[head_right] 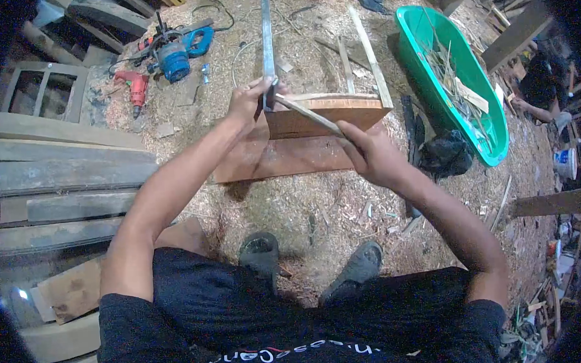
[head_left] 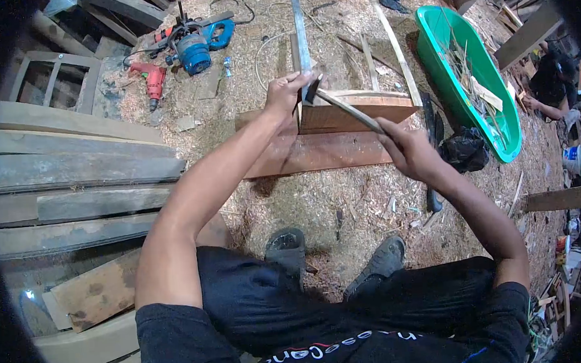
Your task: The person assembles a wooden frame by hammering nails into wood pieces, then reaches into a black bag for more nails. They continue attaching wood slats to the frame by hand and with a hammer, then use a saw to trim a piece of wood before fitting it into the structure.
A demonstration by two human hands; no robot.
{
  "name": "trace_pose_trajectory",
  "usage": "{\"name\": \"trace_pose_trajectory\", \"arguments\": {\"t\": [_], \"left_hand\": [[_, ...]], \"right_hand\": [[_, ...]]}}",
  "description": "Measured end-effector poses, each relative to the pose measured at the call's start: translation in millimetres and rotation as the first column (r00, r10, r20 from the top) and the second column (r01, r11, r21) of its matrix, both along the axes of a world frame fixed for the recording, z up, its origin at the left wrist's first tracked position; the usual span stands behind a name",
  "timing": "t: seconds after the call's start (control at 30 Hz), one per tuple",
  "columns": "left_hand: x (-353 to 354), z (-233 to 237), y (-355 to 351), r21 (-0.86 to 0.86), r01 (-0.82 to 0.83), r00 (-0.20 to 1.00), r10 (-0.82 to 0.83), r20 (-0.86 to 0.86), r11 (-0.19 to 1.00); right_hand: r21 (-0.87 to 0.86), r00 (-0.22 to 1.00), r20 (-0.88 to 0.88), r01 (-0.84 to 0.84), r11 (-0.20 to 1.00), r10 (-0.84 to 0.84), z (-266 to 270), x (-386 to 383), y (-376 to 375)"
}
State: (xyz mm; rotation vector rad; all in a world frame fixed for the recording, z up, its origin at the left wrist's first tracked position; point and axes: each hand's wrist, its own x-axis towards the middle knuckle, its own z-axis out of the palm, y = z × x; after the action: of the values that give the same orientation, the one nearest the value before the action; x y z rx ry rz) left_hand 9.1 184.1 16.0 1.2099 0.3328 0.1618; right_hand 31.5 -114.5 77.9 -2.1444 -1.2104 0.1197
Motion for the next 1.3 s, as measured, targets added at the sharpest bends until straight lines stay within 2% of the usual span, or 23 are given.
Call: {"name": "trace_pose_trajectory", "arguments": {"t": [0.07,0.1,0.2,0.23,0.33,0.4,0.47,0.57,0.67,0.7,0.73,0.8,0.9,0.97,1.1,1.17,1.2,1.23,1.27,1.3], "left_hand": [[4,-8,2,0.027,-0.020,1.000,0.019,0.013,0.999],[4,-10,7,0.135,0.009,0.998,-0.001,-0.055,0.991],[5,-14,7,-0.017,0.062,0.998,-0.062,0.024,0.998],[5,-13,5,-0.014,0.059,0.997,-0.058,0.044,0.998],[2,-22,6,-0.006,0.065,0.998,-0.065,0.014,0.998],[4,-28,7,-0.094,0.070,0.997,-0.073,-0.022,0.993],[4,-27,11,-0.188,0.071,0.994,-0.085,-0.065,0.980],[8,-14,6,-0.117,0.092,0.992,-0.102,-0.081,0.989],[7,-4,0,-0.021,0.118,0.986,-0.119,-0.115,0.993],[6,-4,-2,0.013,0.135,0.982,-0.132,-0.138,0.991],[7,-6,-6,-0.022,0.102,0.987,-0.104,-0.124,0.995],[9,-13,-13,-0.093,0.041,0.994,-0.050,-0.101,0.995],[26,-43,-1,-0.084,-0.003,0.993,-0.007,-0.115,0.996],[28,-49,5,-0.023,0.044,0.994,-0.046,-0.102,0.999],[14,-24,-2,-0.030,0.028,0.995,-0.031,-0.098,0.999],[-11,-3,-9,-0.140,0.172,0.985,-0.174,-0.003,0.975],[-19,3,-8,-0.188,0.245,0.969,-0.240,0.053,0.951],[-6,-63,10,-0.100,0.228,0.973,-0.222,0.070,0.969],[-11,-62,6,0.185,0.215,0.973,-0.226,0.041,0.959],[-24,-58,-1,0.457,0.191,0.975,-0.221,0.013,0.869]], "right_hand": [[-0.039,1.000,-0.012,0.014,0.999,-0.015,0,-6,0],[-0.028,0.995,-0.083,0.047,0.999,-0.049,6,-10,2],[-0.069,0.995,-0.093,0.013,0.998,-0.020,14,0,5],[-0.064,0.991,-0.088,0.097,0.993,-0.103,12,1,3],[0.024,0.966,-0.037,0.257,0.966,-0.256,0,20,7],[0.018,0.901,-0.184,0.402,0.915,-0.392,-6,41,3],[0.169,0.904,-0.125,0.426,0.889,-0.409,-7,59,7],[0.240,0.876,-0.170,0.480,0.843,-0.451,-22,81,12],[0.264,0.861,-0.283,0.493,0.829,-0.422,-34,75,22],[0.268,0.892,-0.183,0.450,0.852,-0.414,-31,66,27],[0.284,0.888,-0.297,0.434,0.855,-0.352,-39,63,33],[0.311,0.941,-0.107,0.340,0.888,-0.322,-42,54,40],[0.284,0.972,-0.035,0.231,0.931,-0.230,-49,54,44],[0.235,0.983,0.068,0.152,0.960,-0.172,-56,60,42],[0.184,0.967,0.129,0.193,0.964,-0.218,-63,65,43],[0.101,0.956,0.157,0.232,0.967,-0.246,-55,64,43],[0.137,0.959,0.170,0.206,0.969,-0.227,-57,67,44],[0.171,0.960,0.183,0.179,0.969,-0.210,-63,73,44],[0.206,0.960,0.199,0.153,0.967,-0.194,-65,78,44],[0.199,0.961,0.165,0.186,0.962,-0.220,-63,78,44]]}}
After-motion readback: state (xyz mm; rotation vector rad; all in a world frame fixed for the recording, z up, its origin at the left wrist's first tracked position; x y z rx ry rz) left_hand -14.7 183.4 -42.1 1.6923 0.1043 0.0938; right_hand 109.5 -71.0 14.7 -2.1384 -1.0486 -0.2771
